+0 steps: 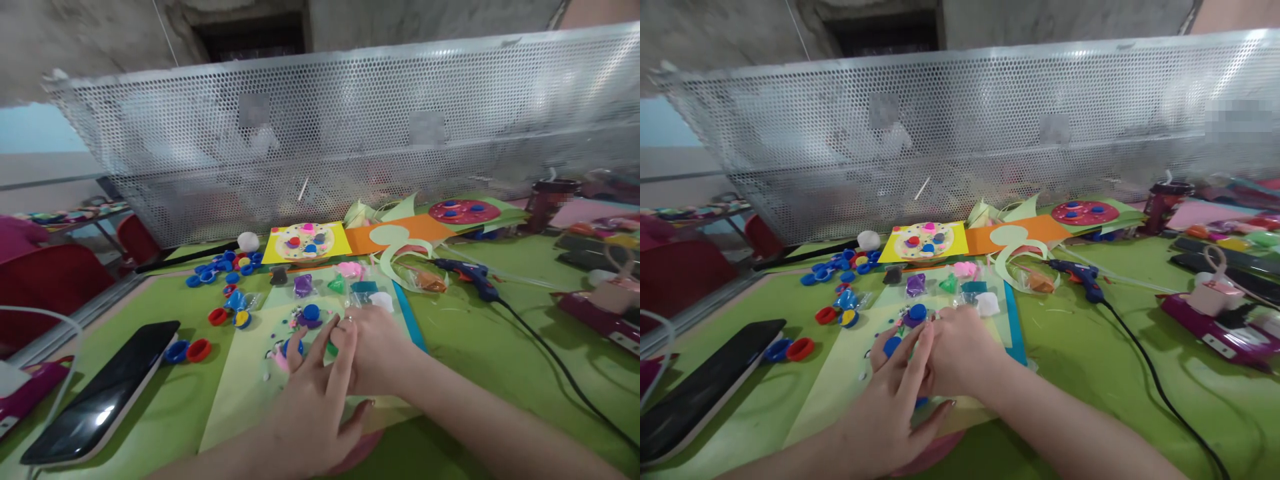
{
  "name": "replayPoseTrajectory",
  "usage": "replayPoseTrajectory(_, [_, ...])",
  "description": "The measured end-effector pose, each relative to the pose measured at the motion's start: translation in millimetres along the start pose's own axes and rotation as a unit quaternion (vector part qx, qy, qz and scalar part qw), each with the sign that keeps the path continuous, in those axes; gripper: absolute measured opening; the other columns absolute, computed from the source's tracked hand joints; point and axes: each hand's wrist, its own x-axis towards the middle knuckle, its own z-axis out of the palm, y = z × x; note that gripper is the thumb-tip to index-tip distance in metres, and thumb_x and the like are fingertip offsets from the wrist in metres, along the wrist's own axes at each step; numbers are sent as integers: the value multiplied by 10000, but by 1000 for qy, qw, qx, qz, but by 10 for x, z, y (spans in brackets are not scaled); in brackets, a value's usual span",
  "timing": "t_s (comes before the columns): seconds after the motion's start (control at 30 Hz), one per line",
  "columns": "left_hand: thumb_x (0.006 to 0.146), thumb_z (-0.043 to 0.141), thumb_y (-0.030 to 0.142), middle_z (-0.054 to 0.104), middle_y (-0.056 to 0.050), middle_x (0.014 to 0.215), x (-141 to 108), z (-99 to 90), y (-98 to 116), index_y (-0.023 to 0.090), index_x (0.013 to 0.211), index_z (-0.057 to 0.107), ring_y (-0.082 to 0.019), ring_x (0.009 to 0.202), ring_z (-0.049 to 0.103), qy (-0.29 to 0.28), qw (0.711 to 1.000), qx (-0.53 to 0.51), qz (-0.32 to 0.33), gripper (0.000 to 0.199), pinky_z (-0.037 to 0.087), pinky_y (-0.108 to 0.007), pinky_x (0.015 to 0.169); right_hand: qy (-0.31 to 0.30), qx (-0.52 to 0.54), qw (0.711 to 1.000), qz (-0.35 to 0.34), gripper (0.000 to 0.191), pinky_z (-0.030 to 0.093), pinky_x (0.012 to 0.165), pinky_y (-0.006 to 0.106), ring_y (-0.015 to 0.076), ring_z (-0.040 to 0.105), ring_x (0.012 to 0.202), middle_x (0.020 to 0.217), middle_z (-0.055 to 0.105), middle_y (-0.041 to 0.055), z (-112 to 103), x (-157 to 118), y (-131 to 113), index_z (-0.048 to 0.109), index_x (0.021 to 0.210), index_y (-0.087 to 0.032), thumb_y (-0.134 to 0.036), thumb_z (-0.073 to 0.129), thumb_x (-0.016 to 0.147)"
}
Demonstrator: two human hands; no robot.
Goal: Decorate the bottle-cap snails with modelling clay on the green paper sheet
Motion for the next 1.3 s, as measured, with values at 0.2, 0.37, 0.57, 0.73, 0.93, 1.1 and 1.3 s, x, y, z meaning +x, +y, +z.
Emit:
replayPoseTrajectory(0.2, [823,470,225,679,-124,1065,-34,-121,-102,133,1393,-191,-325,1194,469,-13,997,-67,-41,877,135,-647,1008,-79,10,996,43,270,312,509,284,187,568,625,661,647,26,-148,6,188,614,663,-183,-451,604,631])
replayPoseTrajectory(0.37, [829,469,216,668,-152,1079,-5,-71,-61,117,1398,-185,-398,1218,414,-21,1000,-4,-8,872,145,-648,952,-98,-5,995,34,228,394,569,318,223,586,680,674,644,42,-158,56,125,610,703,-183,-402,576,654])
replayPoseTrajectory(0.57, [788,436,112,694,-145,1005,41,66,67,91,1405,-157,-435,1216,397,45,994,95,-7,857,103,-591,942,-164,-30,985,32,293,450,733,402,255,578,817,806,647,90,-130,121,-97,617,883,-153,-301,593,631])
replayPoseTrajectory(0.73, [762,459,164,703,-131,977,45,52,53,84,1410,-137,-443,1223,382,57,996,74,1,884,51,-596,953,-186,-26,980,60,287,438,777,418,262,577,864,874,647,99,-166,120,-150,615,935,-156,-263,570,674])
replayPoseTrajectory(0.93, [815,488,164,690,-114,1044,-28,-67,-11,137,1422,-108,-348,1204,456,82,996,42,15,851,67,-617,1004,-129,67,979,140,201,411,637,314,213,595,726,759,659,55,-228,48,22,626,768,-172,-336,567,669])
replayPoseTrajectory(1.1, [847,462,237,639,-78,1163,-28,-199,-98,232,1395,-204,-285,1204,474,-22,976,-178,-121,862,235,-632,1011,-155,143,968,133,259,383,609,260,173,595,705,747,663,45,-250,1,171,657,784,-177,-415,605,696])
replayPoseTrajectory(1.3, [822,516,274,665,-48,1117,-13,-244,-200,277,1421,-103,-241,1226,456,-36,905,-340,-254,861,487,-467,900,-159,172,961,148,327,404,669,275,196,610,788,792,681,43,-257,-19,238,689,850,-214,-493,619,695])
